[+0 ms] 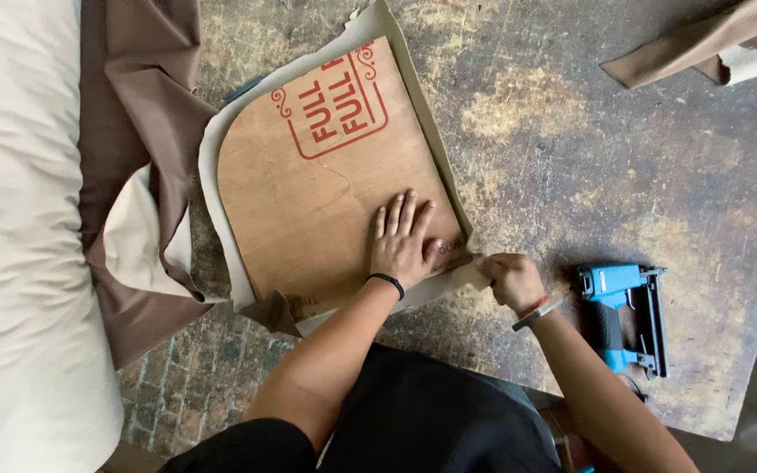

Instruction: The person stretches brown fabric over a plywood chair back and staples it in place using a pneumatic nail gun, working around the edges one side at a time. They briefly answer a phone call mid-task, then resume pulling the fabric taut and stapling it to the frame.

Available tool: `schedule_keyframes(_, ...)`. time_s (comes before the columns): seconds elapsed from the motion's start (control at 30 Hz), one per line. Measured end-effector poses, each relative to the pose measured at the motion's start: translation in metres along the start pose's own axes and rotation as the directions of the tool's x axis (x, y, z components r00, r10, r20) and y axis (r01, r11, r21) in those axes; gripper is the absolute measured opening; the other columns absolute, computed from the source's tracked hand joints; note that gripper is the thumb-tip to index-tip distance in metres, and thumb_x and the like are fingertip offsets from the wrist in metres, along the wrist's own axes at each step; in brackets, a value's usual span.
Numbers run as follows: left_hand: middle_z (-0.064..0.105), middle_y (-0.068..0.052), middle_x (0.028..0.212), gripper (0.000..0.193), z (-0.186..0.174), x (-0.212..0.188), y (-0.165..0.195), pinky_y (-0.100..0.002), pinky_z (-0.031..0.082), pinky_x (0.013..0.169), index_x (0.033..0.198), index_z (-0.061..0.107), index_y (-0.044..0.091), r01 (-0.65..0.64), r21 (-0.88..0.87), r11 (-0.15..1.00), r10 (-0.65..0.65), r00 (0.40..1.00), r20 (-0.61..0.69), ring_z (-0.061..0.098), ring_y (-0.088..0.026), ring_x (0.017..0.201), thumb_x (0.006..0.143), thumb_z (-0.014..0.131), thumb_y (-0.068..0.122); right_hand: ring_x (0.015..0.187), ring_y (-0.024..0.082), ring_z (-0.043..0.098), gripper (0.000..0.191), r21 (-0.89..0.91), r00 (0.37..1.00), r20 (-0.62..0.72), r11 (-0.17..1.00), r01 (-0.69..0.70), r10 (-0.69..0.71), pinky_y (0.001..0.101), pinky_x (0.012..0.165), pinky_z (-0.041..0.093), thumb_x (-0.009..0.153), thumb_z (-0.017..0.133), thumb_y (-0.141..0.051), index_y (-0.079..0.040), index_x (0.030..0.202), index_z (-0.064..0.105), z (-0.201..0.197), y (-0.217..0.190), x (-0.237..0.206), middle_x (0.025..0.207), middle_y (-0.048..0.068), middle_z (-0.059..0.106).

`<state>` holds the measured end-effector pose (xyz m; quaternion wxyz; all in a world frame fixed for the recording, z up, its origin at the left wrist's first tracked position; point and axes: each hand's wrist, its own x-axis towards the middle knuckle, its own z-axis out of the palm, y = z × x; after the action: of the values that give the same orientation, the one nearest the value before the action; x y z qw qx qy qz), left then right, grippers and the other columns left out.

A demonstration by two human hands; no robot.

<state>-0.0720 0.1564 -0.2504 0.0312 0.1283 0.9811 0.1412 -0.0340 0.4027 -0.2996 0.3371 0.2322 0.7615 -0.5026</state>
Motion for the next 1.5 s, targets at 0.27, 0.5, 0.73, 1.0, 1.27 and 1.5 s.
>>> schedule_keyframes(0.27,0.021,-0.019,0.167,0.079,0.001,0.0,-0.003,-0.056,0.008,0.125,0.158,0.035,0.014,0.025,-0.002,1.0,-0.025,0.997,0.077,0.016,-0.036,0.155,0.089,0.061,0.041,0.068,0.017,0.07,0.019,-0.787,0.749,0.541,0.085,0.612,-0.383,0.0349,0.063,0.058,0.087,0.07,-0.026,-0.022,0.105,0.077,0.04,-0.085,0.047,0.082,0.002,0.078)
schedule_keyframes(0.5,0.017,-0.021,0.168,0.086,0.0,-0.004,-0.01,-0.056,0.002,0.124,0.156,0.038,0.015,-0.079,0.022,0.997,0.078,0.994,0.071,0.013,-0.037,0.156,0.087,0.061,0.062,0.036,0.01,0.034,0.045,0.011,0.893,0.384,0.966,-0.258,0.234,0.0299,0.034,0.028,0.102,0.042,-0.034,-0.005,0.08,0.068,0.018,-0.13,0.017,0.051,0.001,0.055)
schedule_keyframes(0.73,0.026,-0.013,0.165,0.081,-0.005,0.002,-0.003,-0.057,0.006,0.126,0.147,0.051,0.022,0.041,-0.12,0.992,-0.036,0.998,0.042,0.017,-0.034,0.156,0.081,0.07,0.064,0.041,0.01,0.035,0.044,0.213,0.919,0.361,0.945,-0.247,0.159,0.0261,0.037,0.027,0.1,0.046,-0.037,-0.005,0.089,0.075,0.016,-0.127,0.013,0.061,0.004,0.062)
schedule_keyframes(1.0,0.031,-0.009,0.165,0.059,0.002,0.003,-0.003,-0.054,0.012,0.125,0.136,0.06,0.027,0.102,-0.193,0.976,-0.106,0.994,-0.01,0.023,-0.031,0.154,0.083,0.075,0.049,0.108,0.039,0.064,0.053,-0.646,0.58,-0.667,0.751,-0.138,-0.468,0.0464,0.091,0.055,0.085,0.085,-0.038,-0.007,0.124,0.068,-0.047,0.017,-0.097,0.118,0.022,0.064)
schedule_keyframes(1.27,0.037,-0.008,0.163,0.053,0.01,0.002,-0.006,-0.053,0.016,0.125,0.132,0.064,0.027,0.058,-0.206,0.977,-0.083,0.989,-0.119,0.028,-0.031,0.152,0.085,0.075,0.047,0.116,0.043,0.06,0.109,-0.314,0.678,-0.729,0.833,-0.456,0.097,0.0479,0.098,0.052,0.067,0.096,-0.043,0.001,0.145,0.033,-0.078,0.04,-0.069,0.13,0.029,0.057)
schedule_keyframes(1.5,0.036,-0.008,0.161,0.053,0.01,0.003,-0.007,-0.052,0.016,0.124,0.128,0.064,0.025,0.071,-0.213,0.975,-0.092,0.991,-0.093,0.027,-0.029,0.151,0.083,0.075,0.05,0.097,0.049,0.067,0.094,-0.412,0.783,-0.609,0.893,-0.18,-0.123,0.0529,0.083,0.055,0.091,0.082,-0.042,-0.002,0.162,0.035,-0.061,0.046,-0.083,0.111,0.035,0.07)
